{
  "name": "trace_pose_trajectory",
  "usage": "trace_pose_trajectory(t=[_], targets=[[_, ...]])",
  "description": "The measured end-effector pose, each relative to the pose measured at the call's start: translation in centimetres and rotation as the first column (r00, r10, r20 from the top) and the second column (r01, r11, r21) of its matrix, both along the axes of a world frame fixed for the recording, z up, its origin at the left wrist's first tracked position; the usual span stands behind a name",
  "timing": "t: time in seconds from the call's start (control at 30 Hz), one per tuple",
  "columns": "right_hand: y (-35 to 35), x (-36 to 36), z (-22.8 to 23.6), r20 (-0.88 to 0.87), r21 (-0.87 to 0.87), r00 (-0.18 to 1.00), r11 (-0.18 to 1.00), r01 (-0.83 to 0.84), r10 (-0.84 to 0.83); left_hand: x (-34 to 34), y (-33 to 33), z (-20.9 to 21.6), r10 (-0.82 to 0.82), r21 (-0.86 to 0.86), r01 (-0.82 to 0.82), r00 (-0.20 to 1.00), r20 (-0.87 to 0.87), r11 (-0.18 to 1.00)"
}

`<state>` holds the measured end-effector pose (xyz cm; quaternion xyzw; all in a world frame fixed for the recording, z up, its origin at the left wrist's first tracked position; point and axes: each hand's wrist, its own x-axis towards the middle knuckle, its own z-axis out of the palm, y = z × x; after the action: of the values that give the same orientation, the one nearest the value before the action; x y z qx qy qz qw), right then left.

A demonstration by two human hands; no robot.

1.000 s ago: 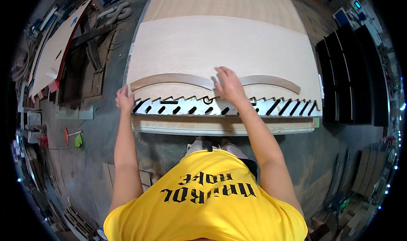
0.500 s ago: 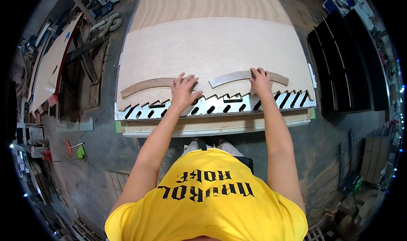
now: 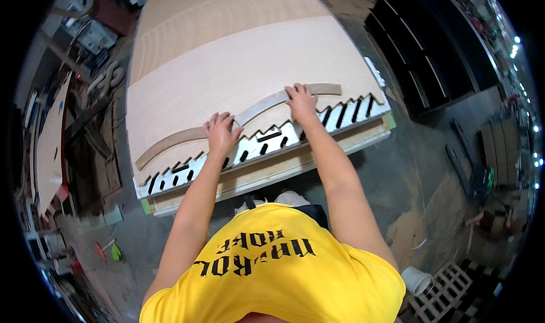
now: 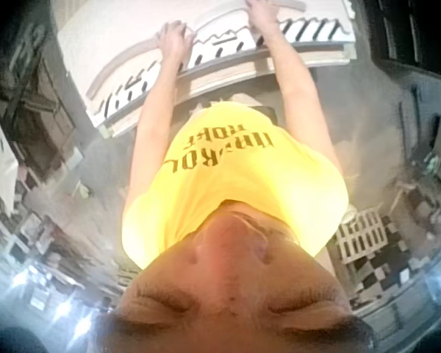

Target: The person operates a CNC wood-cutting machine by using the control panel interface, then positions curved wooden panels onto the machine's work surface and aligns them using a large ruler.

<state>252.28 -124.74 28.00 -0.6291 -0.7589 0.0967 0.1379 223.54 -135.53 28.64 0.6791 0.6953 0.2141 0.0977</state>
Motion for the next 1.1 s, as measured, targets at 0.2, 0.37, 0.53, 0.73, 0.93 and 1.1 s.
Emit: trace_pose_trajectory(t=[0.2, 0.37, 0.53, 0.73, 0.93, 1.1], targets=[[0.0, 0.9, 0.8, -0.05, 0.011, 0.998, 1.0, -0.027, 0.028, 1.1, 0.6, 0.4, 0.031, -0.051, -0.032, 0.999, -0.02, 0.998], [-0.3, 2.2, 0.0, -0.106, 0.057, 0.991, 0.995, -0.077, 0.083, 1.0, 0.7, -0.4, 0.028, -0.029, -0.027, 0.999, 0.022, 0.999], [-0.7, 2.0, -0.3, -0.102, 0.098, 0.991, 0.992, -0.074, 0.084, 1.2, 1.0, 0.1, 0.046, -0.076, -0.044, 0.999, 0.017, 0.996], [-0.9, 1.9, -0.4, -0.055, 0.129, 0.996, 0.99, -0.056, 0.063, 0.5, 0.2, 0.1, 0.074, -0.063, -0.075, 0.997, -0.025, 0.995], [-1.0, 1.9, -0.8, -0.048, 0.169, 0.998, 0.985, -0.032, 0.041, 1.0, -2.0, 1.0, 0.055, 0.07, -0.049, 0.994, -0.091, 0.996], [-1.5, 1.7, -1.0, -0.094, 0.221, 0.996, 0.975, 0.009, 0.012, 3.7, -5.0, 1.2, -0.093, 0.054, 0.103, 0.984, -0.154, 0.993]])
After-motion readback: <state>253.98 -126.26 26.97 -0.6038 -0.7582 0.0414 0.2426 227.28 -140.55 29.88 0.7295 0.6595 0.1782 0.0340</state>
